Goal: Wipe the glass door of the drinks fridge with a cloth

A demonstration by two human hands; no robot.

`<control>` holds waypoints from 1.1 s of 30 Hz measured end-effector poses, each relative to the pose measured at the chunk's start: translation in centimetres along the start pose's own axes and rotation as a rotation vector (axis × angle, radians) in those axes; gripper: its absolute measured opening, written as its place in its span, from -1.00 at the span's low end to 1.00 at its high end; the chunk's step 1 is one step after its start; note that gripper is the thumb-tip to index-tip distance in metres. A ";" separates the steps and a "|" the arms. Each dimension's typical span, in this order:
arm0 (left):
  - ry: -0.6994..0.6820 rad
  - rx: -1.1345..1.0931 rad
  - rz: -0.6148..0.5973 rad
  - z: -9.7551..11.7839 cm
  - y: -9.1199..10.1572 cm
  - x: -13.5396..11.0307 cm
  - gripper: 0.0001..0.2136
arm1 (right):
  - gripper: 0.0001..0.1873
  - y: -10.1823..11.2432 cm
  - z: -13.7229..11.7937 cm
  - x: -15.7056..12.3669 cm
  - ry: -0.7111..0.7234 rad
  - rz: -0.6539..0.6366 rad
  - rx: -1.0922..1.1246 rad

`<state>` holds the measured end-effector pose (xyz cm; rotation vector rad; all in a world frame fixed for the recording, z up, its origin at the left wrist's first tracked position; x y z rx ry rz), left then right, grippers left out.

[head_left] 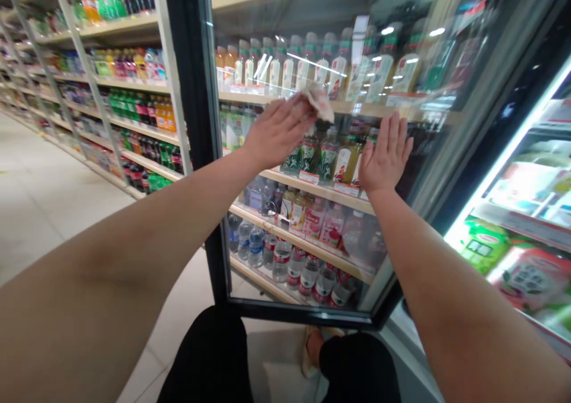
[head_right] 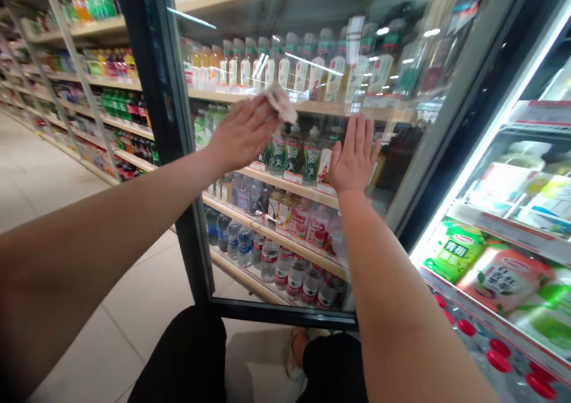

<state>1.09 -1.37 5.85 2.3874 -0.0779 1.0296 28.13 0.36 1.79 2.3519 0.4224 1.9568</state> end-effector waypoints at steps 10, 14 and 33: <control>-0.389 -0.098 -0.291 1.8 -1.7 -3.9 -0.55 | -0.33 0.1 -0.1 0.0 -0.016 -0.019 0.014; -0.091 -0.062 -0.030 -2.7 0.6 -3.2 -0.49 | -0.32 0.0 0.0 0.1 -0.025 -0.019 0.006; -0.197 -0.055 -0.208 -0.7 0.0 -7.4 -0.48 | -0.32 0.3 -0.1 -0.3 -0.017 -0.009 0.054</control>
Point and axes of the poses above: each hand's wrist, its own x-axis towards the middle knuckle, its own y-axis out of the back of the hand, z = x × y, the point moved 2 cm from there along x, towards the middle knuckle, and after that the axes turned 8 degrees about -y, right-handed, at the moved point
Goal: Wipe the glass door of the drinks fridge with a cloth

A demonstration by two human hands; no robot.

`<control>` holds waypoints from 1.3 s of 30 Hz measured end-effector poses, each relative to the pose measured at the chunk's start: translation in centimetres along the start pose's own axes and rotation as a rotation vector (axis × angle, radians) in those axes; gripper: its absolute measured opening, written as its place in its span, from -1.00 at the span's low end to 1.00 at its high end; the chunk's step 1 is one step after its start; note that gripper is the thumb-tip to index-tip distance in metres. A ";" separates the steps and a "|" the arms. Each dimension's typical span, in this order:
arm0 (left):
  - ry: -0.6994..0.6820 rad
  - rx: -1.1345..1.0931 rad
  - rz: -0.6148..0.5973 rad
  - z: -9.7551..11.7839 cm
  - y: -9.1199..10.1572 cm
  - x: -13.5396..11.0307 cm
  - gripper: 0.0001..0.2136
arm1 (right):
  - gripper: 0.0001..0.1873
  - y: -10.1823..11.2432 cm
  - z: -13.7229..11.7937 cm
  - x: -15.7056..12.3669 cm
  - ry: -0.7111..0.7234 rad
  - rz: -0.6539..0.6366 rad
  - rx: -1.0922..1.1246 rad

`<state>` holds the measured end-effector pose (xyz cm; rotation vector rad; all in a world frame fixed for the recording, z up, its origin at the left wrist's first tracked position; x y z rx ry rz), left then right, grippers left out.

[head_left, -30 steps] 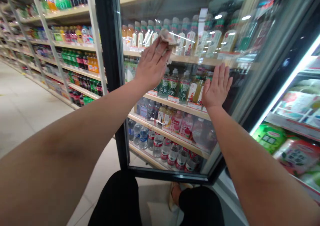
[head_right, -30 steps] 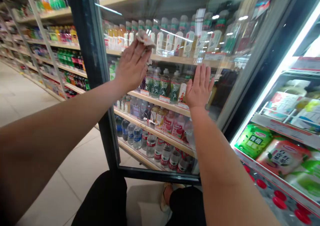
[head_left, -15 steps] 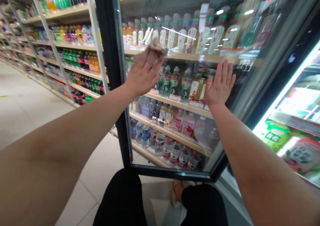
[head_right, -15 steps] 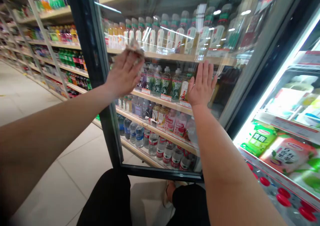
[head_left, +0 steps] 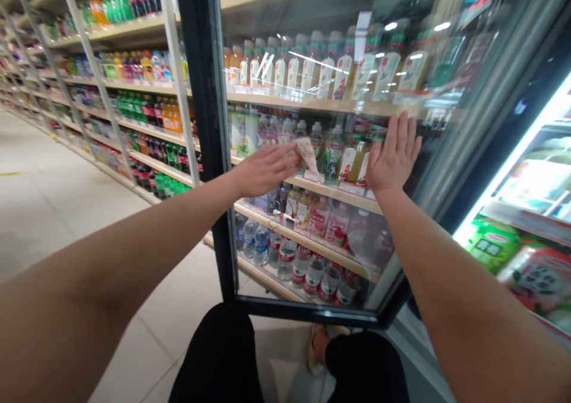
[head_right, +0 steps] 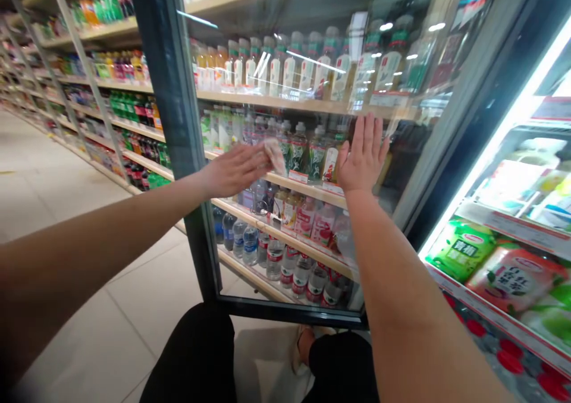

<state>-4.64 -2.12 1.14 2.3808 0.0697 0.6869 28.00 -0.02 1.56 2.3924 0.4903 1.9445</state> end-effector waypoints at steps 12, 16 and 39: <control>0.352 -0.191 0.250 -0.3 4.9 8.7 -0.71 | -0.32 0.3 -0.1 0.0 -0.015 -0.049 0.043; 0.475 -0.074 0.282 -2.0 5.0 10.8 -0.76 | -0.33 0.3 -0.1 0.0 -0.032 -0.061 0.023; -0.075 0.106 0.150 0.7 -1.4 8.8 -0.48 | -0.34 -0.2 0.2 0.2 0.016 0.016 -0.030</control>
Point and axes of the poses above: each hand's wrist, its own x-axis towards the middle knuckle, its own y-axis out of the back of the hand, z = x × y, the point moved 2 cm from there along x, towards the middle knuckle, and after that the axes turned 8 degrees about -y, right-handed, at the moved point
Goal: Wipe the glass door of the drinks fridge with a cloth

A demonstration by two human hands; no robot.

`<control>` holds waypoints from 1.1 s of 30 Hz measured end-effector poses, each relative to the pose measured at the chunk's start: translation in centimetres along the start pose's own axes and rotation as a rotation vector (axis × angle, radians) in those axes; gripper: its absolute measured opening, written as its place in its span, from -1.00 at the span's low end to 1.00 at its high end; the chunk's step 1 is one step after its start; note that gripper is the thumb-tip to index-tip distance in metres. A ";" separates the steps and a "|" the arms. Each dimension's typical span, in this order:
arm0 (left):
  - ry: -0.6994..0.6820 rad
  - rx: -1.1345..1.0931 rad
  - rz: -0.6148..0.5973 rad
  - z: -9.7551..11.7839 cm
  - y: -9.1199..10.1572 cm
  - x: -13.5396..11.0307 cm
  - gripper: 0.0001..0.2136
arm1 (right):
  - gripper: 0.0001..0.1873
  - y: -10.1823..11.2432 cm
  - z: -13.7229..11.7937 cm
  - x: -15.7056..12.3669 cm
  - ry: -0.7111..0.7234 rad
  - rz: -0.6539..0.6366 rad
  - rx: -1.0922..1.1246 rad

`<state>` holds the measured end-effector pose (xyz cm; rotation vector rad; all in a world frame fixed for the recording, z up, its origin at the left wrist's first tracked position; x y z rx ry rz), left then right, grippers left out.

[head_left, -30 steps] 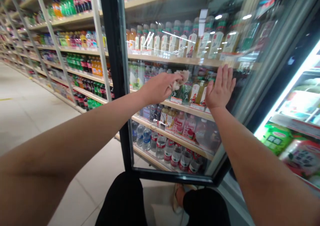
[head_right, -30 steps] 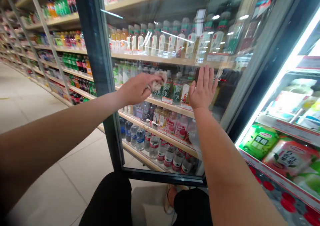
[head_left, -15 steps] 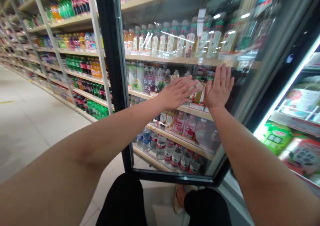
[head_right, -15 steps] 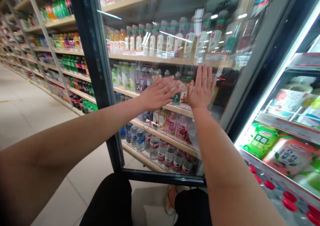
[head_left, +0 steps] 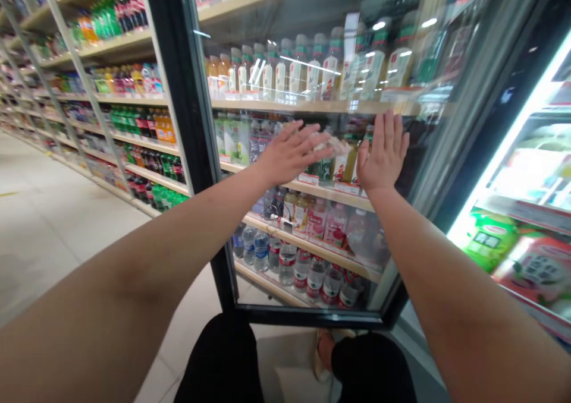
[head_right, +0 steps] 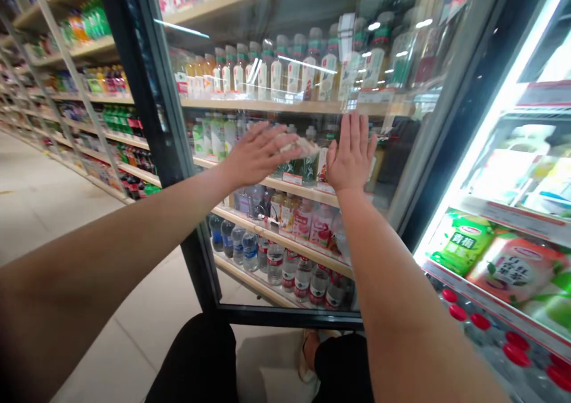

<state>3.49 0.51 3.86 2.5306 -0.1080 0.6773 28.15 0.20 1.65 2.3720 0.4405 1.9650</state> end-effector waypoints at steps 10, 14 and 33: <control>0.119 0.069 0.067 1.9 -1.0 -1.0 -0.41 | -0.35 0.1 0.0 0.0 -0.018 -0.045 0.058; 0.295 0.088 0.149 -1.3 0.5 -0.6 -0.43 | -0.34 0.1 0.0 0.0 -0.011 -0.028 0.029; 0.445 0.095 0.207 -1.5 1.2 -1.3 -0.44 | -0.30 -0.3 0.2 0.1 -0.039 -0.062 0.064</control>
Point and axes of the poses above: each hand's wrist, its own x-axis towards the middle knuckle, its own y-axis out of the back of the hand, z = x × y, the point moved 2 cm from there along x, towards the middle knuckle, and after that the axes turned 8 degrees about -y, right-handed, at the moved point
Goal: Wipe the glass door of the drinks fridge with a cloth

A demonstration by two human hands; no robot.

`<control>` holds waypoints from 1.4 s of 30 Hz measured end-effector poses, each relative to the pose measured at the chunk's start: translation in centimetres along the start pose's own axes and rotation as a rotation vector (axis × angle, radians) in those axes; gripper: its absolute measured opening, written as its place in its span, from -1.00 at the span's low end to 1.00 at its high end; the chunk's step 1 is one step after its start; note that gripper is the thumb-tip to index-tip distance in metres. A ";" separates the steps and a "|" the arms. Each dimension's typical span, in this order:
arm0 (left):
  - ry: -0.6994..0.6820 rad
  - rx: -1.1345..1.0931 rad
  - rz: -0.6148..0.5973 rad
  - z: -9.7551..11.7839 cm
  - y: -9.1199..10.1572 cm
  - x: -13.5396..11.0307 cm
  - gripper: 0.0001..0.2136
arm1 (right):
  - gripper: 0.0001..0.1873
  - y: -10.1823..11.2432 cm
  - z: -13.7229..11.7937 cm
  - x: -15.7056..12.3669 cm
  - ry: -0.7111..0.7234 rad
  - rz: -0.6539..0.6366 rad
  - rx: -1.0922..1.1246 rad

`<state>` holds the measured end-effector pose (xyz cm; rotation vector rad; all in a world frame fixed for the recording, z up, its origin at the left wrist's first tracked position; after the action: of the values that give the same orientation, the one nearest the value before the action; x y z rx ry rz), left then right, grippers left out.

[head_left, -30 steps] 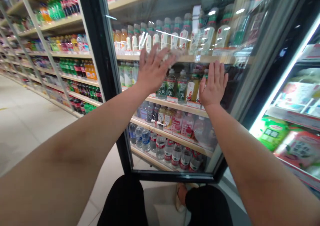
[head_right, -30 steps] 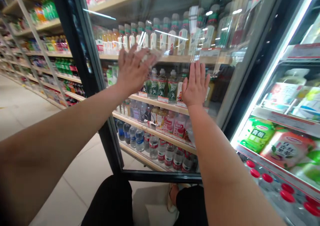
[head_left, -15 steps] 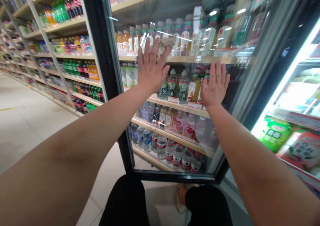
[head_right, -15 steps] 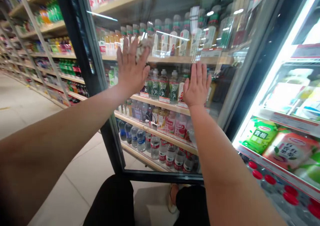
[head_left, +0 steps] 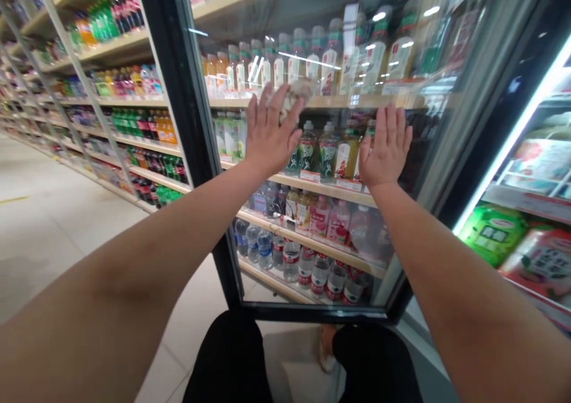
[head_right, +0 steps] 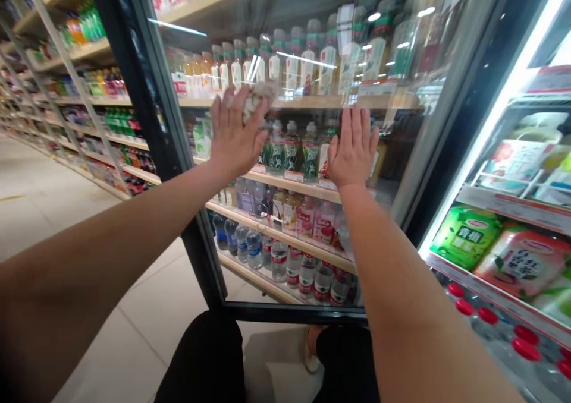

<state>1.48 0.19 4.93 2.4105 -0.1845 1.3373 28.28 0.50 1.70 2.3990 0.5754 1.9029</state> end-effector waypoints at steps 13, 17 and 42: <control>-0.002 -0.014 0.015 0.1 0.4 0.5 -0.45 | -0.31 0.2 0.0 0.0 0.029 0.044 -0.035; -0.516 -0.116 -0.252 2.5 -0.9 -2.3 -0.45 | -0.32 0.2 -0.1 -0.1 0.030 0.043 -0.036; -0.325 -0.111 -0.200 0.4 -0.1 -2.2 -0.40 | -0.32 0.6 -0.2 -0.3 0.026 0.010 -0.066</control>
<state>0.71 -0.02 2.88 2.4618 -0.0962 0.8241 28.21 -0.16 1.64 2.3452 0.4938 1.9275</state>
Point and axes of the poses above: each hand's wrist, its own x-axis towards the middle knuckle, its own y-axis out of the back of the hand, z = x × y, the point moved 2 cm from there along x, towards the middle knuckle, and after that the axes turned 8 degrees about -y, right-handed, at the moved point
